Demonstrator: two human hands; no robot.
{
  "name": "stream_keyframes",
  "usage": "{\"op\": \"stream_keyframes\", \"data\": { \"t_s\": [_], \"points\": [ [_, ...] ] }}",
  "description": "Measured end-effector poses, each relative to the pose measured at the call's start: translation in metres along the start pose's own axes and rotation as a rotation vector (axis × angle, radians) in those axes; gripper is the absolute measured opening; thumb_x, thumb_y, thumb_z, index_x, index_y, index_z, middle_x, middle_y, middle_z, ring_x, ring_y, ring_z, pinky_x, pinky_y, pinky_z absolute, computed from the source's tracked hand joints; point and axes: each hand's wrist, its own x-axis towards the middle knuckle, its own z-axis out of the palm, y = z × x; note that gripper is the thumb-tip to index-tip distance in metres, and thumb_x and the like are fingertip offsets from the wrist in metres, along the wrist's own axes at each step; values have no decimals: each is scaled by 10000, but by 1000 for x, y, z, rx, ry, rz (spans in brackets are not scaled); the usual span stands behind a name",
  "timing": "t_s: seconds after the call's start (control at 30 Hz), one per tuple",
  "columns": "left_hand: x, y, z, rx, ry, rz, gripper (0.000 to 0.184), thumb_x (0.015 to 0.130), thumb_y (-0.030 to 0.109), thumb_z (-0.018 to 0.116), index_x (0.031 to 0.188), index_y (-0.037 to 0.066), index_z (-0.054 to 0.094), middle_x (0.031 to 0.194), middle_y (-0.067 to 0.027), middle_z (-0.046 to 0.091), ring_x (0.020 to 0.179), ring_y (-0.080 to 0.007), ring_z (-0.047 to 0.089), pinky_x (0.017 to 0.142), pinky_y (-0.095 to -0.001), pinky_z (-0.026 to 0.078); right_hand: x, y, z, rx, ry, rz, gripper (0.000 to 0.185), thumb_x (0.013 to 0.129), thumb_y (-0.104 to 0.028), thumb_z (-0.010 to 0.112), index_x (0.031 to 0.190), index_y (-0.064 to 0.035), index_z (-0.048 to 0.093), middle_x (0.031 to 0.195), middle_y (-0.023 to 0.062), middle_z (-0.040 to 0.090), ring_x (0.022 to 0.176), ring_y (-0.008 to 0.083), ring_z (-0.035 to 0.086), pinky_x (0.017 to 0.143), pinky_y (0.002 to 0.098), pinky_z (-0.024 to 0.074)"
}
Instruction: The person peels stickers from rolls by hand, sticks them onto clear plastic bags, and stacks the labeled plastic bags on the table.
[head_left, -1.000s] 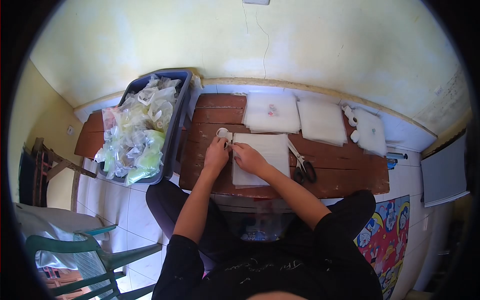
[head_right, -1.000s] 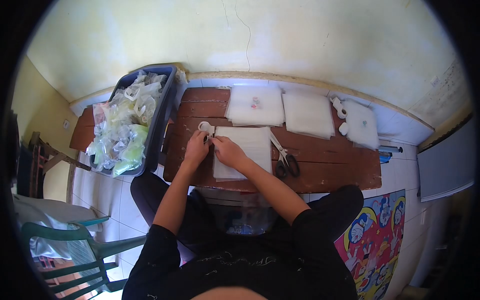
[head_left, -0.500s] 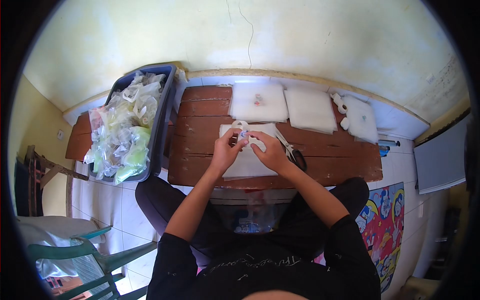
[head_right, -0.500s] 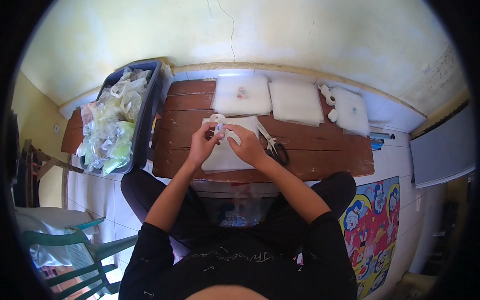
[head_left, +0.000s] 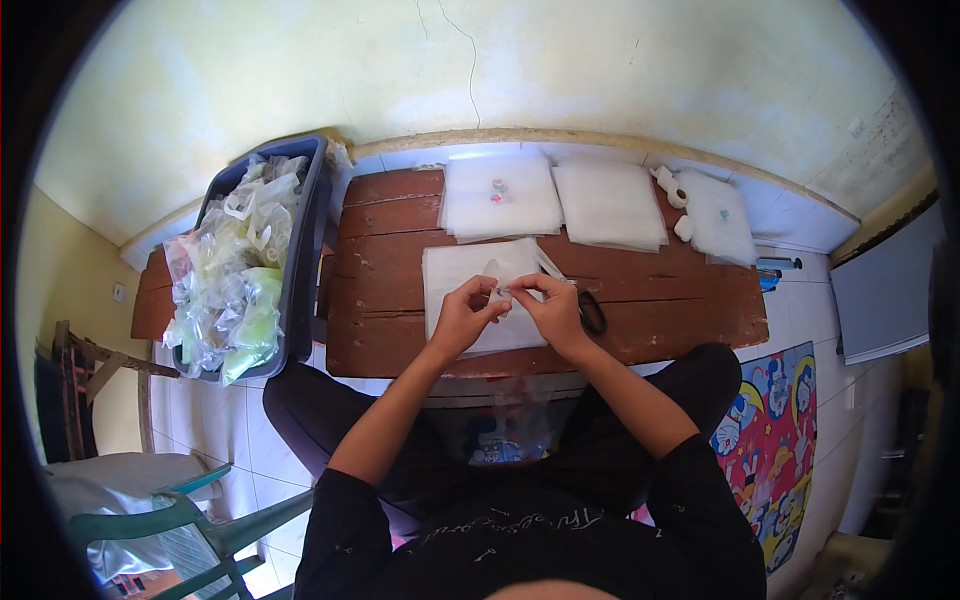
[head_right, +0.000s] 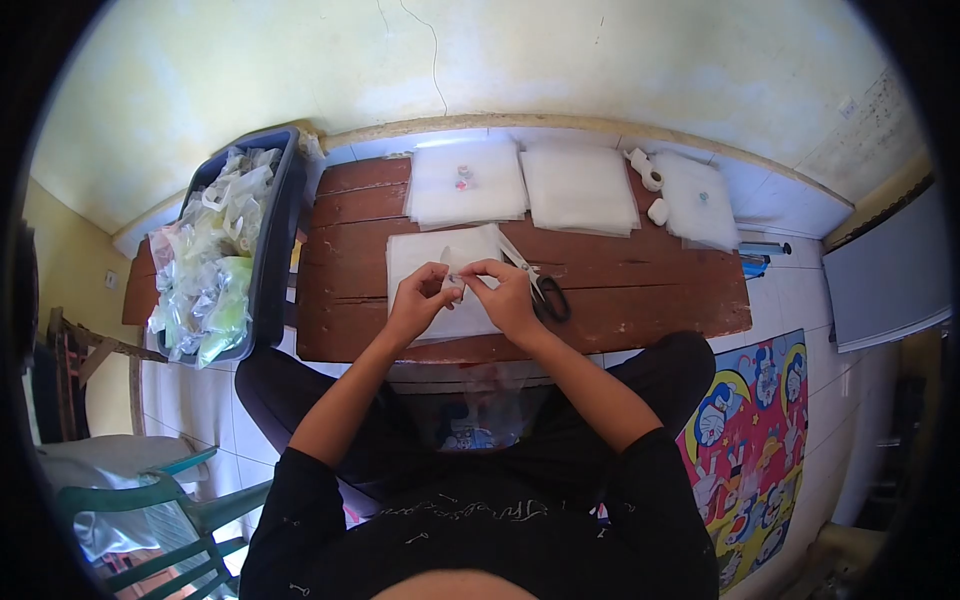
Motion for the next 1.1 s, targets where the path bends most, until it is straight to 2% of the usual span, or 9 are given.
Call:
{"op": "stream_keyframes", "data": {
  "t_s": [0.03, 0.17, 0.23, 0.37, 0.47, 0.53, 0.63, 0.7, 1.1],
  "points": [
    [1, -3, 0, -1, -3, -3, 256, 859, 92, 726, 1049, -13, 590, 872, -43, 647, 761, -103, 624, 622, -244, 510, 1, 0, 0, 20, 3, 20, 103, 844, -18, 687, 935, 27, 703, 890, 77, 716, 849, 101, 652, 781, 244, 505],
    [2, -6, -2, 46, 3, -25, 222, 872, 113, 717, 1030, -16, 629, 854, -49, 655, 759, -105, 629, 639, -241, 511, 4, -6, 0, 89, 1, 9, 98, 846, -9, 684, 932, 34, 701, 879, 74, 709, 836, 101, 645, 764, 237, 505],
    [1, -4, -1, 40, 16, -22, 206, 879, 116, 710, 1020, -17, 640, 846, -51, 659, 755, -107, 631, 651, -239, 513, 5, -14, -1, 96, 11, 34, 108, 846, -32, 689, 933, 31, 701, 879, 102, 718, 825, 135, 676, 761, 262, 525],
    [0, -5, 0, -54, 0, 52, 170, 896, 91, 679, 1001, -41, 655, 935, -62, 645, 802, -108, 626, 695, -242, 523, 6, -10, -1, 138, 21, 63, 105, 859, -29, 679, 942, 34, 696, 875, 100, 716, 822, 126, 673, 759, 258, 528],
    [0, -3, 1, -44, 11, 103, 143, 905, 69, 659, 970, -58, 664, 1002, -63, 625, 840, -112, 622, 717, -245, 526, 7, -11, -2, 87, 32, -18, 115, 843, -31, 684, 947, 14, 700, 880, 99, 700, 799, 150, 674, 738, 272, 528],
    [-1, 1, 1, -20, 18, 111, 134, 908, 59, 651, 953, -66, 667, 1031, -63, 615, 857, -115, 621, 723, -246, 527, 8, -28, -6, -235, -31, -275, 142, 809, -39, 703, 950, -27, 711, 896, 99, 659, 773, 198, 658, 707, 297, 521],
    [0, 2, -2, -21, 43, 139, 116, 907, 41, 642, 940, -66, 674, 1012, -62, 611, 848, -121, 621, 727, -245, 522, 9, -25, -5, -309, -36, -415, 175, 774, -62, 732, 949, -65, 718, 912, 100, 615, 758, 241, 628, 676, 323, 506],
    [0, 1, -5, 64, -2, 175, 124, 916, 35, 629, 972, -63, 680, 1034, -61, 593, 912, -124, 604, 768, -244, 508, 8, -22, -7, -326, -48, -405, 174, 772, -70, 740, 945, -68, 720, 915, 95, 612, 757, 237, 626, 670, 325, 503],
    [-3, 12, -4, 262, 13, 202, 114, 872, 6, 671, 935, -89, 668, 1077, -98, 582, 849, -146, 651, 717, -251, 561, 4, -21, -7, -367, -75, -438, 147, 789, -47, 724, 936, -52, 721, 845, 81, 622, 727, 229, 629, 629, 320, 503]
  ]
}}
